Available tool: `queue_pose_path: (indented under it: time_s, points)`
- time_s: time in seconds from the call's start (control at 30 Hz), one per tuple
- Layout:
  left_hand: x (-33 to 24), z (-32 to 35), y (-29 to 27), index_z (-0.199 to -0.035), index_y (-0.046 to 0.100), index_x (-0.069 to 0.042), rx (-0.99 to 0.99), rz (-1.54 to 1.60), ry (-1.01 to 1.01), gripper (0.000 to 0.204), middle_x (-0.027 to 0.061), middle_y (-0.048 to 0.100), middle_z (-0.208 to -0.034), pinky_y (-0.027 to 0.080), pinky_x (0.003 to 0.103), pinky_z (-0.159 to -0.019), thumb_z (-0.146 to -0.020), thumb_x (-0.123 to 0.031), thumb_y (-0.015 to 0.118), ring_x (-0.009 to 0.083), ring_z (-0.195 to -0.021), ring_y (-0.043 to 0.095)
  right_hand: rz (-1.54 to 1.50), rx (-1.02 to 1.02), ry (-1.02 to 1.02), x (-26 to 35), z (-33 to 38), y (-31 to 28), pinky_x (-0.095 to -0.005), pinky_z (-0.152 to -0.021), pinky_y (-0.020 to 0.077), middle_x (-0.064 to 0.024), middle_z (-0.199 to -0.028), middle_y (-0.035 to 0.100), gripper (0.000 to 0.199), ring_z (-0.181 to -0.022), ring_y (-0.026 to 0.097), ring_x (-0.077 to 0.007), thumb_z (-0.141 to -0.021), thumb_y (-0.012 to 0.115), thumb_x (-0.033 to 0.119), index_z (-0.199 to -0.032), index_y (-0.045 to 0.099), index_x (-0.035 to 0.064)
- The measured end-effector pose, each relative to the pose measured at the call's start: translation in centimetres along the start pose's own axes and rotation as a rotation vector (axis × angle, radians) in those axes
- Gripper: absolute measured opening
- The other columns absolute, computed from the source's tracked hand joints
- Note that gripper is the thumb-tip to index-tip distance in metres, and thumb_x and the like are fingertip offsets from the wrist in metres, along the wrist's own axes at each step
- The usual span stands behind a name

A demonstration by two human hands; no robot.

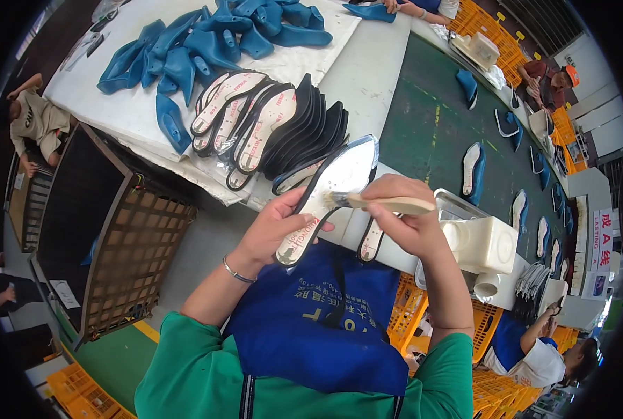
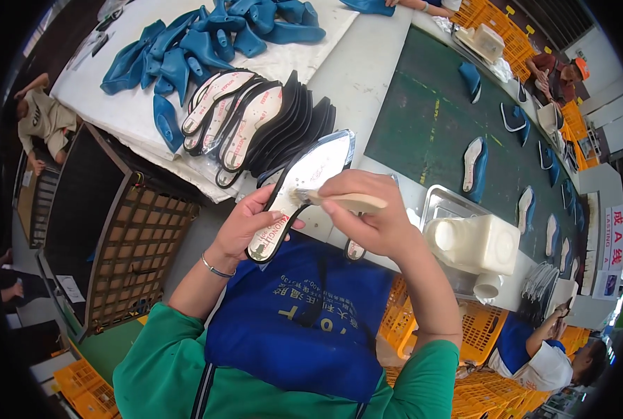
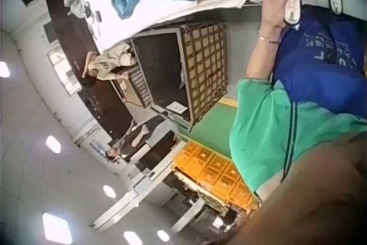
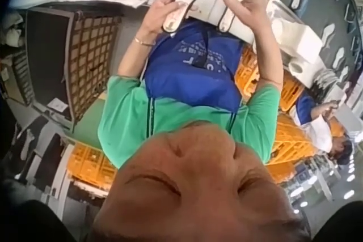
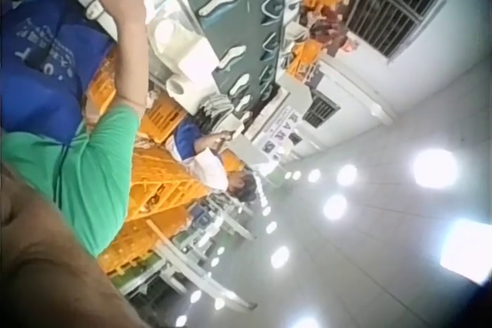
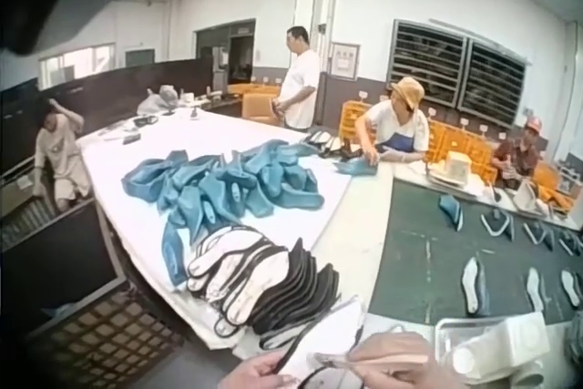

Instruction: Applying glue to the surface of shoe insoles using a brush on a factory assembly line.

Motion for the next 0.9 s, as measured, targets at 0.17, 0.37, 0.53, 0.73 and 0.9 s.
queue_pose_path:
  time_s: [0.17,0.37,0.53,0.73,0.9]
  points:
    - [-0.2,0.3,-0.3,-0.142,0.034,0.004,0.017,0.044,0.005,0.053,0.0199,0.059,-0.122,0.062,0.028,-0.07,-0.091,0.003,0.049,0.0266,-0.096,0.069,-0.144,-0.084,0.209,-3.5,0.6,-1.9,-0.027,-0.067,0.0472,-0.0072,-0.083,0.066,0.011,-0.076,0.061,-0.0129,-0.086,0.064,0.005,-0.095,0.065,-0.0002]
    - [0.3,0.7,-0.6,-0.142,0.035,0.003,0.054,0.041,-0.039,0.054,0.0189,0.059,-0.122,0.061,0.027,-0.07,-0.091,0.003,0.051,0.026,-0.098,0.068,-0.044,-0.251,0.314,-6.3,0.6,-6.2,-0.0226,-0.071,0.0459,-0.0033,-0.085,0.063,0.01,-0.078,0.058,-0.0087,-0.091,0.061,0.009,-0.094,0.064,0.0001]
    - [0.3,0.6,-0.5,-0.14,0.034,0.006,0.038,0.068,-0.027,0.054,0.0215,0.06,-0.119,0.062,0.029,-0.069,-0.089,0.004,0.051,0.0276,-0.094,0.069,-0.271,-0.224,0.263,-4.1,1.1,-4.7,-0.0238,-0.07,0.0471,-0.0066,-0.089,0.064,0.011,-0.079,0.06,-0.0109,-0.089,0.062,0.008,-0.095,0.063,-0.0011]
    - [0.1,0.9,-0.9,-0.137,0.038,0.007,0.035,0.058,0.001,0.052,0.0221,0.061,-0.117,0.062,0.029,-0.069,-0.088,0.004,0.052,0.0287,-0.093,0.07,0.039,-0.268,0.265,-5.9,1.0,-6.8,-0.0236,-0.066,0.0451,-0.0039,-0.084,0.062,0.008,-0.077,0.059,-0.0097,-0.09,0.061,0.006,-0.093,0.063,-0.0011]
    - [-0.1,1.3,-1.0,-0.137,0.039,0.007,0.047,0.043,-0.021,0.051,0.022,0.063,-0.112,0.062,0.03,-0.069,-0.088,0.003,0.054,0.0299,-0.093,0.07,-0.137,-0.385,0.249,-5.9,1.5,-7.6,-0.0247,-0.072,0.0489,-0.0066,-0.093,0.063,0.01,-0.08,0.061,-0.0126,-0.092,0.059,0.007,-0.096,0.063,-0.0022]
Point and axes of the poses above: each hand's wrist, its own z-axis away from the middle knuckle, its own y-axis out of the palm, x = y × z, the point moved 7 cm from there along -z, towards the middle knuckle
